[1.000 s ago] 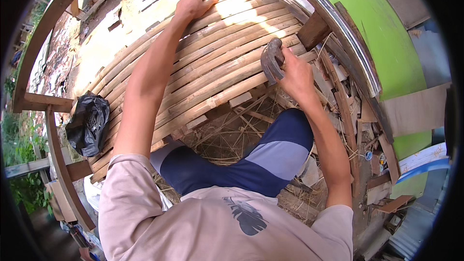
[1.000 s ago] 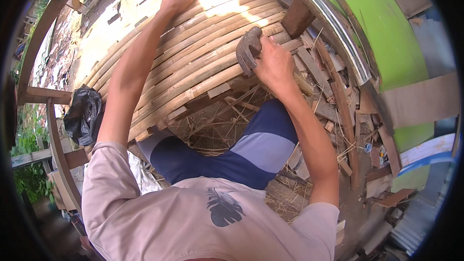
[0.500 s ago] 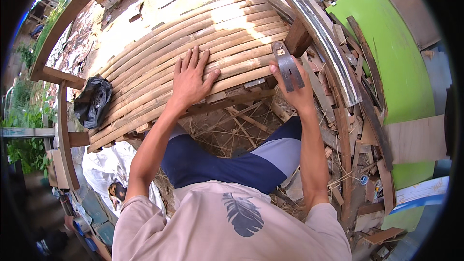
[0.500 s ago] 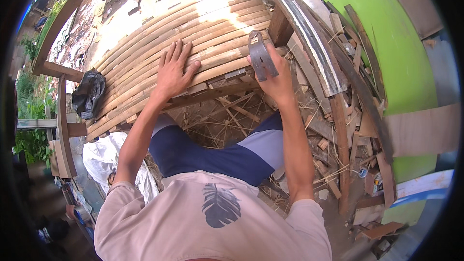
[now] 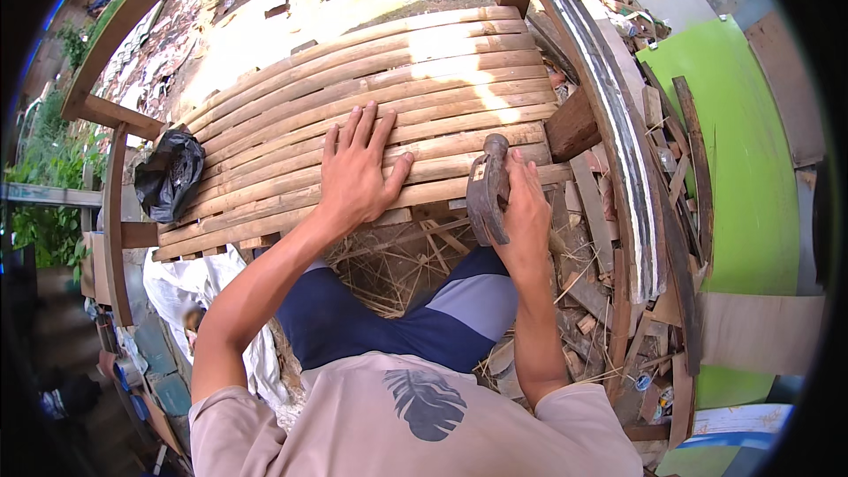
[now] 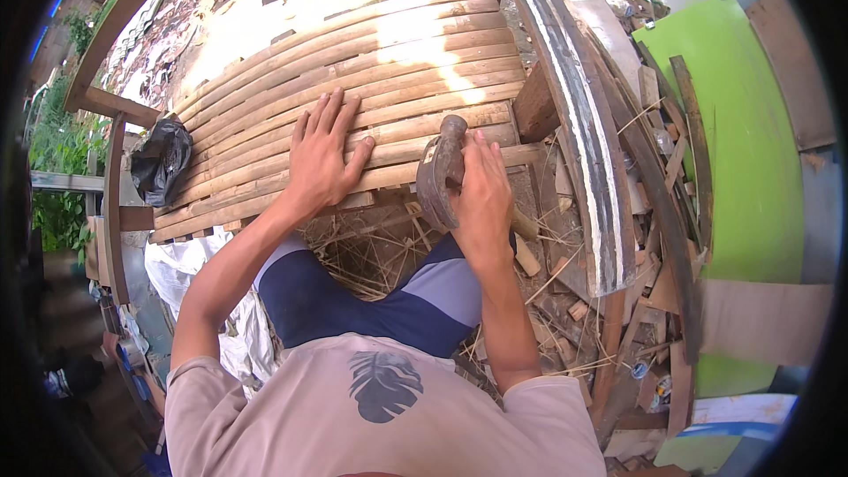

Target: The person hammers nails into a curved wooden bench seat using a hammer. They repeatedly pick nails from a black plastic bag and drive them into the slats to secure them to the frame.

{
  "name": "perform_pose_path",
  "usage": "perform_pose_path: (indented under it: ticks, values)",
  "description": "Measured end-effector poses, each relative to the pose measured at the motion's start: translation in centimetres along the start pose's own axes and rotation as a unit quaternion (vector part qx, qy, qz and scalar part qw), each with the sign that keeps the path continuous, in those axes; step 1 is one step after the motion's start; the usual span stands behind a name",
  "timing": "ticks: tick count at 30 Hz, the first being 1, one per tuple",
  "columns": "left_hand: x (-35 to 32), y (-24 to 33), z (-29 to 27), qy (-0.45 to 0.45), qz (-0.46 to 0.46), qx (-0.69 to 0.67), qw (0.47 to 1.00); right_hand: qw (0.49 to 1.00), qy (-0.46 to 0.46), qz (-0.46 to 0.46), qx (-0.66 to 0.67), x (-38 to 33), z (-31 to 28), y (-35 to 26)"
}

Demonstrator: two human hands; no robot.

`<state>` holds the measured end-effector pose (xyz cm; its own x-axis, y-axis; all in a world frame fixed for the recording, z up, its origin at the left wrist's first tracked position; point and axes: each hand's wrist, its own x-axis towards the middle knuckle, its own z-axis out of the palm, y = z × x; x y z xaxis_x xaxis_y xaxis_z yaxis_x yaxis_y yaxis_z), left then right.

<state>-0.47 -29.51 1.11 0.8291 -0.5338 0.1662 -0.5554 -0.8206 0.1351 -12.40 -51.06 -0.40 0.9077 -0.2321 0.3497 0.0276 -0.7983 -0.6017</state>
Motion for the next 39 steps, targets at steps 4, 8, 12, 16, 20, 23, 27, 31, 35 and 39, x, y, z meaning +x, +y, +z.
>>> perform_pose_path:
  ticks: [4,8,12,16,20,23,27,31,35,39]
  values:
    - [0.2,-0.3,0.1,-0.012,-0.007,0.015,1.0,0.999,-0.022,-0.011,0.032,0.4,-0.7,-0.2]
    - [0.3,-0.3,0.3,-0.016,-0.007,0.023,1.0,0.998,-0.046,-0.006,0.033,1.6,-0.5,-1.7]
    - [0.6,-0.1,0.0,-0.03,-0.013,0.006,0.999,0.996,-0.053,-0.054,0.038,4.3,1.0,-3.4]
    - [0.4,-1.0,0.6,-0.005,0.008,0.007,1.0,0.997,-0.063,-0.031,0.005,4.3,2.9,-4.0]
    - [1.6,-2.0,-0.9,-0.061,0.022,-0.021,0.998,0.997,-0.056,-0.033,-0.041,4.4,3.4,-3.9]
    - [4.9,-3.2,-3.2,-0.112,-0.006,-0.096,0.989,0.997,-0.065,-0.004,-0.032,4.4,3.2,-3.9]
    - [9.2,-7.6,0.6,-0.008,-0.024,0.024,0.999,0.997,-0.063,-0.005,-0.036,4.8,3.2,-4.1]
    - [9.7,-7.0,0.9,-0.06,-0.043,0.025,0.997,0.996,-0.075,0.0,-0.046,4.6,2.9,-4.1]
    - [9.2,-7.1,1.8,-0.062,-0.061,0.016,0.996,0.995,-0.08,-0.017,-0.054,4.2,3.2,-4.4]
    - [9.2,-7.3,2.7,-0.03,-0.054,0.015,0.998,0.996,-0.077,-0.01,-0.048,4.0,3.3,-4.3]
